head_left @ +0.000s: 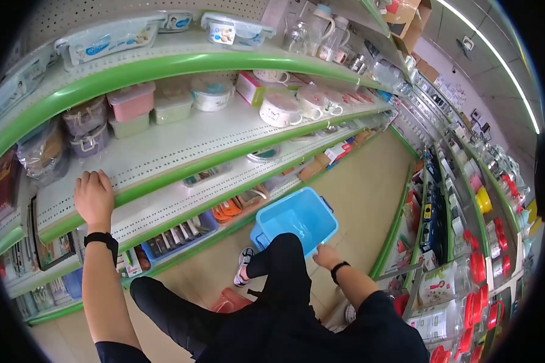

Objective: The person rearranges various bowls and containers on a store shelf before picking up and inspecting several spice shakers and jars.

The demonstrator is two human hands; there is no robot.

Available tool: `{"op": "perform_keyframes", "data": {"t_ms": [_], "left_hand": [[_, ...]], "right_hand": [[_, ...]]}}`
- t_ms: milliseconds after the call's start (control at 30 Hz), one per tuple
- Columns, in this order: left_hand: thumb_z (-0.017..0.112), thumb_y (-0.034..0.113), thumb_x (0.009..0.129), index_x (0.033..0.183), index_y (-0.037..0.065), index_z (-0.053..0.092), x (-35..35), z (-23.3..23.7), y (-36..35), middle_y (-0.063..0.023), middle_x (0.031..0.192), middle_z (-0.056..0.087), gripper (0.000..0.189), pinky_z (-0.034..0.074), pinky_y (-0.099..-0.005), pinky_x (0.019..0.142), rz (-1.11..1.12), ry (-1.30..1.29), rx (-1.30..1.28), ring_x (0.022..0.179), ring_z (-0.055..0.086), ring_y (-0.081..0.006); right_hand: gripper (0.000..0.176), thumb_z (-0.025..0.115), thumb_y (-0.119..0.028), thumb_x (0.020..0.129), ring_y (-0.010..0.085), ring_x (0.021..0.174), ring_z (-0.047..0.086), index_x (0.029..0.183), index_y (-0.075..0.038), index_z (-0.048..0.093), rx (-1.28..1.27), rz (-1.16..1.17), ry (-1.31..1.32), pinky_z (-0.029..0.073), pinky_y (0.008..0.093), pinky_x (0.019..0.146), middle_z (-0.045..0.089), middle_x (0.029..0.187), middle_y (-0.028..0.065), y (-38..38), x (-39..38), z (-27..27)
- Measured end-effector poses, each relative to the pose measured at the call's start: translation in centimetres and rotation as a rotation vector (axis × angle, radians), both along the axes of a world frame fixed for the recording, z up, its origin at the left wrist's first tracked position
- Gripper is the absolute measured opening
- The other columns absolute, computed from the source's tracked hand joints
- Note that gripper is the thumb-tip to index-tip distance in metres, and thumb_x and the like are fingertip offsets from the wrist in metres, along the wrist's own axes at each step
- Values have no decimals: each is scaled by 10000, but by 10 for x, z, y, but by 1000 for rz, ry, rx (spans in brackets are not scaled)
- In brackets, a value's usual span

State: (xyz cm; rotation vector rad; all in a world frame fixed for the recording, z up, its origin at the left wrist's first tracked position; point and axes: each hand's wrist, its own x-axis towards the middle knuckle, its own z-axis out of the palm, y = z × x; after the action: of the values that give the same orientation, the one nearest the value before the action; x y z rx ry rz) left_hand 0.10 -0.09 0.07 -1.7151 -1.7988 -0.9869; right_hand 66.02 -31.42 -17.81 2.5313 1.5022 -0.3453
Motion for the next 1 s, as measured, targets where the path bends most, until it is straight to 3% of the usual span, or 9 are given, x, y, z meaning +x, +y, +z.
{"op": "perform_keyframes", "data": {"t_ms": [167,267,367,500,533,600,767,967,1000], "left_hand": [[560,231,1016,837,35,707,-2,-2,3,-124,912,686,303,516,-478,770,5,30,-4,851,628,-360],[557,229,1017,836,36,706,-2,-4,4,-124,909,687,303,515,-479,771,5,42,-14,844,626,-364],[552,230,1020,836,39,706,-4,-5,4,-124,907,687,306,518,-485,766,17,54,-4,842,629,-364],[538,242,1030,846,46,708,-2,-5,5,-122,920,695,318,523,-491,760,30,81,9,856,640,-362],[534,246,1032,849,48,709,-3,-6,5,-121,924,698,321,524,-492,759,30,88,10,861,643,-362],[525,258,1037,858,52,713,-4,-10,7,-117,940,702,331,526,-493,766,48,95,13,875,647,-363],[499,291,1046,914,70,727,-4,-11,9,-105,984,709,343,533,-493,792,108,101,-26,917,651,-361],[511,294,1033,895,68,724,-3,-8,7,-106,969,713,340,539,-499,794,92,79,-33,914,660,-366],[514,296,1030,887,68,725,-2,-7,6,-108,966,714,341,540,-501,794,86,72,-24,910,662,-368]], "right_hand": [[559,610,-420,965,409,1322,616,1306,13,706,-639,18,235,498,498,1078,671,1375,258,-138,21,-98],[506,550,-402,1015,405,1317,617,1302,-22,721,-703,-5,234,483,480,1099,673,1395,214,-186,4,-123],[490,516,-395,1032,418,1307,617,1285,-36,734,-717,249,218,493,479,1085,682,1382,204,-232,24,-196],[454,495,-355,1029,409,1268,635,1218,-38,759,-705,478,219,503,483,1066,697,1343,211,-229,1,-169],[447,484,-342,1028,408,1247,643,1181,-31,766,-520,208,318,503,490,1062,708,1315,211,-259,26,-230],[451,499,-342,1015,409,1255,640,1201,-25,760,-510,296,322,501,483,1069,709,1318,214,-258,35,-241],[427,578,-307,974,397,1274,639,1254,-32,746,-318,-130,495,493,464,1093,719,1316,197,-230,-3,-185],[409,585,-303,972,397,1232,663,1212,-23,761,-411,390,352,520,448,1063,733,1283,199,-253,1,-195],[356,591,-253,969,372,1200,687,1180,-35,777,-292,-30,464,551,452,1021,747,1234,196,-263,-4,-202]]}}
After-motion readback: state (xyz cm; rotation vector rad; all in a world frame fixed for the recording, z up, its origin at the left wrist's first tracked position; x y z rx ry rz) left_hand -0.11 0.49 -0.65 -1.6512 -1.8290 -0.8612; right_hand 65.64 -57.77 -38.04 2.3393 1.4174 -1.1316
